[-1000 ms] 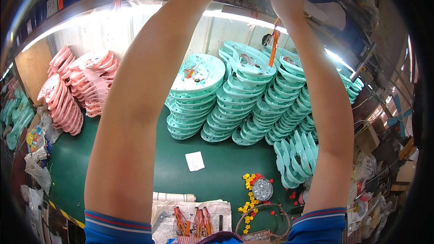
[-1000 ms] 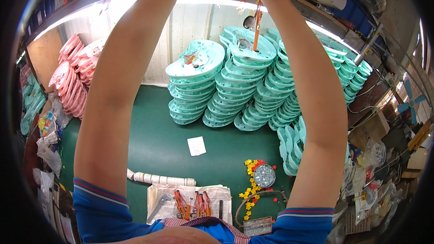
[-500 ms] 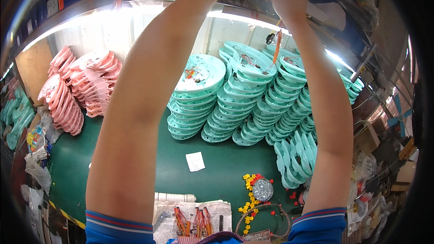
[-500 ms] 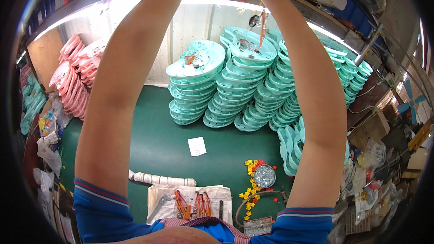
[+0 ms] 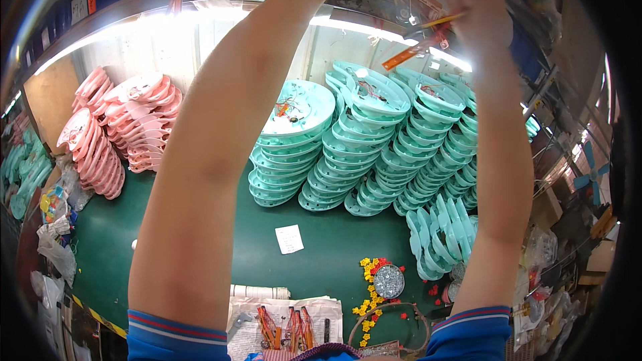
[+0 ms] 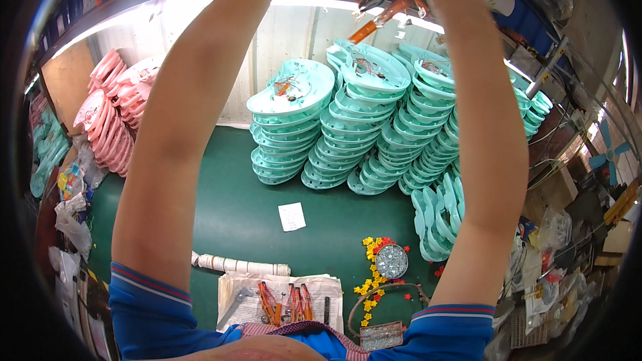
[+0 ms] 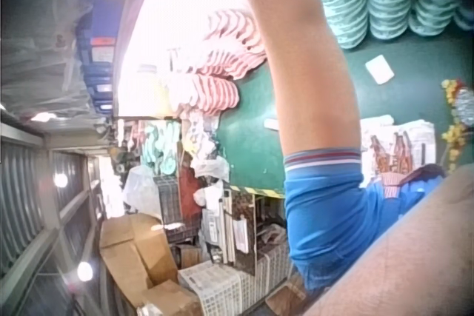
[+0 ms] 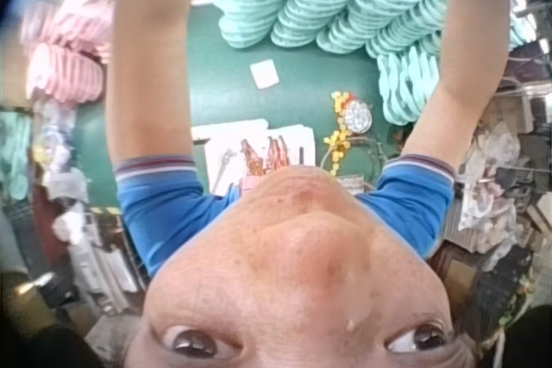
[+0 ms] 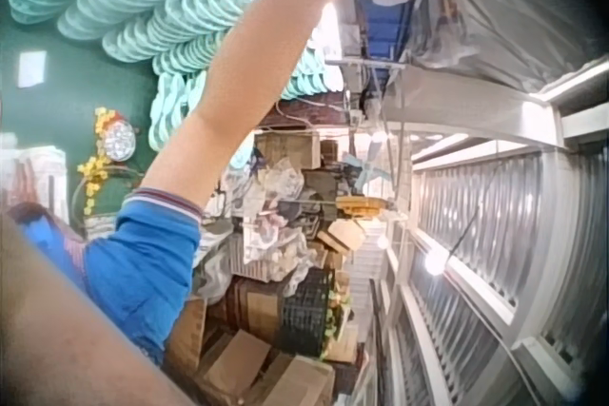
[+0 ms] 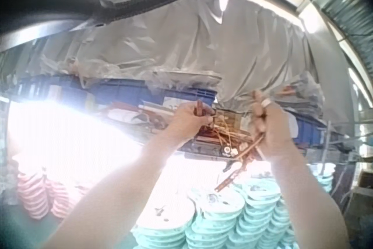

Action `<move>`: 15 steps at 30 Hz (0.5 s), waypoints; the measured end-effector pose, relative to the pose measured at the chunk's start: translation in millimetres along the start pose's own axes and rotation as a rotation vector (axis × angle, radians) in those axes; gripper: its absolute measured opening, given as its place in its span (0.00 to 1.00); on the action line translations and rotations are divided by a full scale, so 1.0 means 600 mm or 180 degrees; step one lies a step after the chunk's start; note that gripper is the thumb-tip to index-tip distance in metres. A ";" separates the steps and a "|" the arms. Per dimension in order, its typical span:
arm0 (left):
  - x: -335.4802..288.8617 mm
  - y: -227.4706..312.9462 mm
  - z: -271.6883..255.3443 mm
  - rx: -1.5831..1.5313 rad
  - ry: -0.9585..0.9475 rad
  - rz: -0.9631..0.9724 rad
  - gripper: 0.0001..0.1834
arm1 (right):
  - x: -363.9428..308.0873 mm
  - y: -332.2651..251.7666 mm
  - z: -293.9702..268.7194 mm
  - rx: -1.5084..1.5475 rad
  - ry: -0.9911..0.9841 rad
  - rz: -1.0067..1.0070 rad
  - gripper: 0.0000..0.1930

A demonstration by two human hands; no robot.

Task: The person assembles light-blue plastic plates by inserting small star-shaped pieces and connecting wires using a soldering iron. They handle multiple plates, place them on a green workbench, and use tools to secure components inside the plates.

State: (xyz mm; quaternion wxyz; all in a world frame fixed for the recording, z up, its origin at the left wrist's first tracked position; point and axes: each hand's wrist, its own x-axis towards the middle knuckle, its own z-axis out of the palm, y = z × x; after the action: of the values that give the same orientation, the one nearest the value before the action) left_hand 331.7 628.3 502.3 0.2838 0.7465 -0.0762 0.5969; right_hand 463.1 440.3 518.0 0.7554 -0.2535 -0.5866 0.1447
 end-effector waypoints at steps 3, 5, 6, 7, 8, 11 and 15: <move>0.012 0.013 -0.045 0.0222 0.0006 -0.0205 0.07 | -0.007 -0.077 -0.005 0.1204 -0.1485 0.0121 0.16; 0.018 0.038 -0.020 0.0079 0.0086 -0.0250 0.07 | 0.032 -0.175 -0.071 0.1379 -0.2525 0.0768 0.19; 0.019 0.035 -0.023 0.0154 0.0063 -0.0227 0.08 | 0.027 -0.173 -0.080 0.1066 -0.2338 0.0435 0.19; 0.024 0.030 -0.030 0.0241 0.0045 -0.0197 0.08 | 0.020 -0.163 -0.088 0.0761 -0.2152 0.0097 0.19; 0.014 0.017 -0.021 0.0277 0.0010 -0.0217 0.09 | 0.008 -0.138 -0.107 0.0433 -0.1914 -0.0185 0.18; -0.017 0.043 -0.006 0.0784 -0.0304 -0.0037 0.11 | -0.014 -0.075 -0.101 -0.1328 -0.0704 -0.0083 0.18; -0.021 0.087 -0.017 0.1493 -0.0495 -0.0411 0.13 | -0.012 0.007 -0.061 -0.2538 0.0113 -0.0022 0.17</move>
State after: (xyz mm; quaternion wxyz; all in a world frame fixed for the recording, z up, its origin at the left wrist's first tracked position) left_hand 296.1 587.5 508.8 0.1336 0.8389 0.0906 0.5197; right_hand 496.6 432.4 503.0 0.6083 -0.5274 -0.5844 -0.1013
